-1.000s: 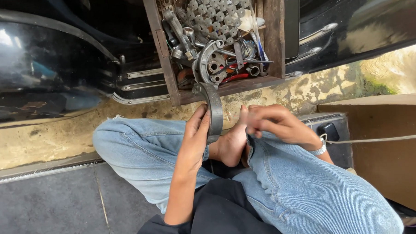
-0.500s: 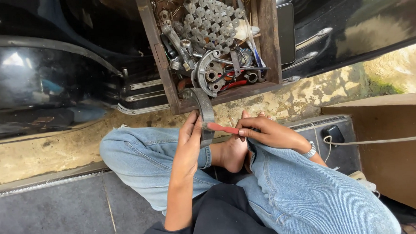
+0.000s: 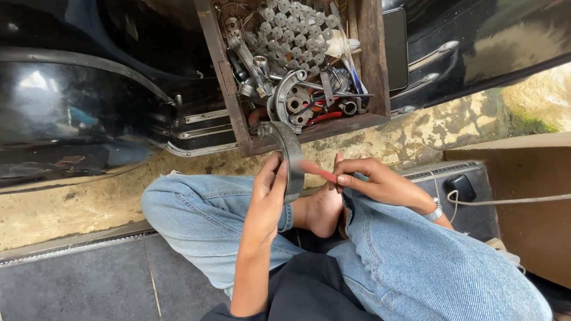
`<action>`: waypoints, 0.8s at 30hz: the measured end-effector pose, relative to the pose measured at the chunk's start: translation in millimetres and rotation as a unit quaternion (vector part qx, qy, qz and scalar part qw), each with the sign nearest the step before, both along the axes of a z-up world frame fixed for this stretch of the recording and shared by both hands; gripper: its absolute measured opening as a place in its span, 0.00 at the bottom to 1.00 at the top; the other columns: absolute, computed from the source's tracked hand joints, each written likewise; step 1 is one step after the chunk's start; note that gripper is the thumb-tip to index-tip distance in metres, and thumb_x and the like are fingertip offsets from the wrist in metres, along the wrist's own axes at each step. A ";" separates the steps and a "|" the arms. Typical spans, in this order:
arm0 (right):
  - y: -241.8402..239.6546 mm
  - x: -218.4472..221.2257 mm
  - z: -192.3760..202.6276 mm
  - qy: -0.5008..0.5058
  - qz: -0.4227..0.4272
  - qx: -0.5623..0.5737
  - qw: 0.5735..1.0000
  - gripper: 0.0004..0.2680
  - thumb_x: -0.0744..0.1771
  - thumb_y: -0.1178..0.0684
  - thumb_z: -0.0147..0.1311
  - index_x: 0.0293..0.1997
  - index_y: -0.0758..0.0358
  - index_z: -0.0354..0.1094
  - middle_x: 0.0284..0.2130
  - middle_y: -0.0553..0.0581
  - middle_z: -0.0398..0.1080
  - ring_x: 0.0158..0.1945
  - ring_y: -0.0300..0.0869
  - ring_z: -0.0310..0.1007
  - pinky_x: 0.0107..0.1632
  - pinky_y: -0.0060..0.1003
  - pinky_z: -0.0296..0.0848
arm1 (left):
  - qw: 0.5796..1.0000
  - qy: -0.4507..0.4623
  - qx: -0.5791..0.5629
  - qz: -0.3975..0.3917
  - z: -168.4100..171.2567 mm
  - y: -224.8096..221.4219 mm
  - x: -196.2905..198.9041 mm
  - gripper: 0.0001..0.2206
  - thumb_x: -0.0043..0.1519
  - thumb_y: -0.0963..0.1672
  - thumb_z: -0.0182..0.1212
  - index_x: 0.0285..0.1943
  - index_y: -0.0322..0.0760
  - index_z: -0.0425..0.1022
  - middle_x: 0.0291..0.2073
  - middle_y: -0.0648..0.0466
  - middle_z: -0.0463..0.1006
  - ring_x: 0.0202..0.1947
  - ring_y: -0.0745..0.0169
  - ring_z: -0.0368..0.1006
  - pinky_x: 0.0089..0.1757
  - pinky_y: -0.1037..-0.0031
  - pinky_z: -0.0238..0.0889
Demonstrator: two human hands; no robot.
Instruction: Using a hand file to smooth the surface of a motorcycle brake shoe.
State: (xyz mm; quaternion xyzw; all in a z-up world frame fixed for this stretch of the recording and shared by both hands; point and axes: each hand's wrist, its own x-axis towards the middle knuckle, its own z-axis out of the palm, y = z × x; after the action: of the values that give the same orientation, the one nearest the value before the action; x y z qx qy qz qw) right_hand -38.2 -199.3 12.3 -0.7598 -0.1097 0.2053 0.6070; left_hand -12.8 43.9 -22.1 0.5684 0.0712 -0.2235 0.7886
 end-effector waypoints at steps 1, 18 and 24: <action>0.0 -1.0 -1.0 0.012 -0.002 -0.013 1.000 0.09 0.71 0.55 0.48 0.35 0.61 0.73 0.28 0.52 0.75 0.39 0.41 0.75 0.50 0.42 0.72 | 1.000 -0.001 -0.001 -0.002 -1.8 0.0 0.5 0.12 0.72 0.46 0.51 0.46 0.35 0.79 0.29 0.57 0.74 0.33 0.74 0.68 0.36 0.77 0.71; -4.7 -6.9 -10.6 -0.024 -0.003 0.080 0.996 0.12 0.70 0.49 0.51 0.34 0.66 0.76 0.28 0.54 0.73 0.35 0.40 0.71 0.45 0.39 0.72 | 1.000 -0.004 -0.028 0.013 29.2 -5.6 -2.1 0.10 0.73 0.44 0.50 0.49 0.37 0.78 0.36 0.61 0.75 0.38 0.75 0.66 0.42 0.81 0.68; 12.5 6.1 7.1 0.021 -0.039 -0.033 0.998 0.09 0.70 0.53 0.51 0.37 0.66 0.74 0.27 0.60 0.75 0.37 0.45 0.75 0.50 0.45 0.72 | 1.000 0.028 -0.005 0.006 -20.5 -2.0 6.9 0.12 0.72 0.46 0.51 0.53 0.36 0.78 0.37 0.55 0.82 0.34 0.70 0.76 0.38 0.76 0.74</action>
State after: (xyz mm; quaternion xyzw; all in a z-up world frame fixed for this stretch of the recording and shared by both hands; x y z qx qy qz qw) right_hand -32.1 -186.8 19.3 -0.7785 -0.0604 0.2003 0.5917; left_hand -5.9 41.9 -42.6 0.5574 0.0956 -0.2351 0.7905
